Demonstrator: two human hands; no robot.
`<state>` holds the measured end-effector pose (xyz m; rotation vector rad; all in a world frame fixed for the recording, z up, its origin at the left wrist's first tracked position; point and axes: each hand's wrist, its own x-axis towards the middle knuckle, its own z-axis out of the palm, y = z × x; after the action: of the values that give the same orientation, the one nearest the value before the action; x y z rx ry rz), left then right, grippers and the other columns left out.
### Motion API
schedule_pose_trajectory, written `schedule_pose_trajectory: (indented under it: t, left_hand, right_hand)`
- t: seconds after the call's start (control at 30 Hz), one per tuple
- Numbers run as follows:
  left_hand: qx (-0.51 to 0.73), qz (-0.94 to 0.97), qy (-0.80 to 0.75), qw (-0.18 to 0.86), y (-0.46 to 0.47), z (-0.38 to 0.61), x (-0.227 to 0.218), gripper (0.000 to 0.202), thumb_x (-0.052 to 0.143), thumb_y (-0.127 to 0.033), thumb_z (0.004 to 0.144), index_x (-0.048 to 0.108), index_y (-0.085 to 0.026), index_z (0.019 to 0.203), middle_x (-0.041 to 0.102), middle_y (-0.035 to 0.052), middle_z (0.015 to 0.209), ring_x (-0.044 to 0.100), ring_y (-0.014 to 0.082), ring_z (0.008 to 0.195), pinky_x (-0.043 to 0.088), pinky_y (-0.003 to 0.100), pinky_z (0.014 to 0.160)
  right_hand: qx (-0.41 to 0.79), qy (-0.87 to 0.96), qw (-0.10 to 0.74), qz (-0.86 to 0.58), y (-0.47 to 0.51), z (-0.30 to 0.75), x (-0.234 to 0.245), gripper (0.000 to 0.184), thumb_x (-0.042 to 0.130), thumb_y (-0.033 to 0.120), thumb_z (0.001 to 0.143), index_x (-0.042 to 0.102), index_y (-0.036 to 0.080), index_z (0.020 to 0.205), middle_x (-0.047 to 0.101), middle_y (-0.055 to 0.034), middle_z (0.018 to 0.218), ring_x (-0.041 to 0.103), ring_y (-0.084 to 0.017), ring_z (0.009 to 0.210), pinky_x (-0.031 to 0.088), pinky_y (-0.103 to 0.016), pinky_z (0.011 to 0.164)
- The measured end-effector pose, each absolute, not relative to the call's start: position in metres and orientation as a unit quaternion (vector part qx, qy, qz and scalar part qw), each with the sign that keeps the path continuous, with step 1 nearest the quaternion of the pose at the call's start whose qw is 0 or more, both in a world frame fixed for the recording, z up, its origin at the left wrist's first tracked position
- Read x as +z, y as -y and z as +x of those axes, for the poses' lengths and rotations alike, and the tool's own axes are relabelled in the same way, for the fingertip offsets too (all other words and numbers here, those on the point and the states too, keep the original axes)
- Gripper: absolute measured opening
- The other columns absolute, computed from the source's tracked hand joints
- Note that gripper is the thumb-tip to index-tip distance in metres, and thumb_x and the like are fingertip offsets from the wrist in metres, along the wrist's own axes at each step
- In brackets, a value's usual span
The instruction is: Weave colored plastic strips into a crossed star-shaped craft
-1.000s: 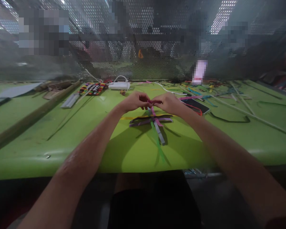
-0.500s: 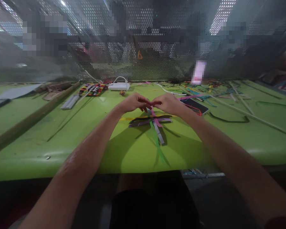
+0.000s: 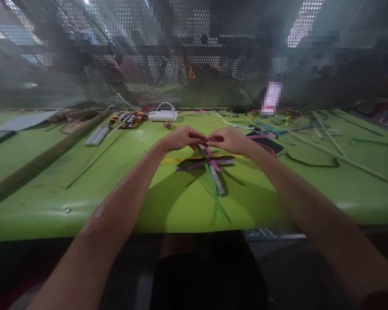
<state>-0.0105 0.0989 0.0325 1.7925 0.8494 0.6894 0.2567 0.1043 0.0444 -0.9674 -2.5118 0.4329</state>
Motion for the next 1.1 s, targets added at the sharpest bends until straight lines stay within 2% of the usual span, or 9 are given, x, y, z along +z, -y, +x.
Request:
schedule_pose_trajectory:
  t: [0.1,0.2,0.33,0.47,0.63,0.73,0.83,0.97,1.1]
  left_hand:
    - [0.283,0.738,-0.347,0.504,-0.098,-0.015,0.037,0.024,0.094,-0.036,0.095,0.093,-0.018,0.111,0.091,0.0129,0.108,0.086,0.0193,0.082,0.071,0.029,0.078]
    - [0.301,0.737,-0.34,0.501,-0.096,-0.018,0.042,0.032,0.095,-0.044,0.095,0.092,-0.018,0.113,0.09,0.0153,0.116,0.087,0.0219,0.089,0.071,0.031,0.08]
    - [0.343,0.747,-0.355,0.446,-0.096,-0.021,0.043,0.036,0.103,-0.048,0.082,0.094,-0.017,0.099,0.09,0.0129,0.095,0.08,0.0185,0.076,0.066,0.029,0.074]
    - [0.399,0.734,-0.359,0.417,-0.096,-0.034,0.044,0.038,0.102,-0.051,0.076,0.094,-0.017,0.091,0.087,0.0117,0.087,0.074,0.0169,0.073,0.06,0.027,0.069]
    - [0.37,0.746,-0.433,0.345,-0.084,-0.04,0.043,0.028,0.091,-0.043,0.087,0.091,-0.016,0.092,0.083,0.0098,0.08,0.073,0.0191,0.07,0.059,0.031,0.07]
    - [0.345,0.799,-0.436,0.229,-0.059,-0.021,0.029,0.018,0.081,-0.035,0.096,0.089,-0.019,0.094,0.086,0.0103,0.091,0.075,0.0228,0.079,0.061,0.036,0.078]
    - [0.365,0.842,-0.382,0.107,-0.031,-0.001,0.011,0.021,0.071,-0.033,0.106,0.088,-0.022,0.104,0.087,0.0128,0.104,0.077,0.0286,0.097,0.06,0.045,0.095]
    - [0.344,0.86,-0.364,0.096,-0.017,0.008,-0.005,0.021,0.077,-0.04,0.106,0.089,-0.024,0.113,0.088,0.0133,0.113,0.077,0.0325,0.106,0.06,0.049,0.097]
    - [0.333,0.85,-0.388,0.123,-0.023,0.006,-0.011,0.02,0.084,-0.041,0.102,0.089,-0.024,0.112,0.087,0.0129,0.117,0.078,0.034,0.112,0.061,0.05,0.101]
  right_hand:
    - [0.216,0.891,0.233,-0.325,-0.105,0.257,0.053,0.04,0.076,0.051,0.1,0.087,0.017,0.118,0.079,-0.0063,0.087,0.062,-0.02,0.077,0.044,-0.033,0.073]
    - [0.229,0.879,0.271,-0.32,-0.109,0.255,0.057,0.051,0.075,0.067,0.099,0.086,0.018,0.109,0.072,-0.004,0.079,0.058,-0.019,0.072,0.043,-0.033,0.07]
    - [0.227,0.881,0.267,-0.318,-0.117,0.26,0.052,0.062,0.072,0.078,0.096,0.084,0.018,0.099,0.072,-0.0055,0.077,0.055,-0.018,0.069,0.041,-0.035,0.069]
    - [0.178,0.889,0.247,-0.341,-0.125,0.285,0.043,0.043,0.074,0.061,0.099,0.086,0.02,0.092,0.081,-0.0118,0.085,0.065,-0.024,0.076,0.046,-0.039,0.075]
    - [0.156,0.887,0.22,-0.376,-0.124,0.309,0.044,0.021,0.074,0.04,0.099,0.087,0.024,0.101,0.085,-0.0106,0.097,0.074,-0.03,0.087,0.049,-0.041,0.082]
    - [0.161,0.892,0.166,-0.388,-0.117,0.306,0.048,0.022,0.071,0.038,0.104,0.087,0.025,0.111,0.085,-0.0087,0.099,0.073,-0.028,0.086,0.048,-0.039,0.08]
    - [0.173,0.891,0.14,-0.395,-0.112,0.3,0.045,0.018,0.069,0.031,0.105,0.085,0.025,0.111,0.083,-0.0066,0.097,0.07,-0.025,0.082,0.046,-0.036,0.077]
    - [0.217,0.89,0.131,-0.381,-0.114,0.299,0.034,0.012,0.073,0.031,0.101,0.083,0.024,0.101,0.081,-0.0038,0.09,0.068,-0.022,0.078,0.045,-0.033,0.074]
    - [0.238,0.882,0.141,-0.383,-0.12,0.301,0.024,0.017,0.078,0.037,0.097,0.085,0.023,0.091,0.083,-0.006,0.087,0.069,-0.023,0.079,0.048,-0.035,0.075]
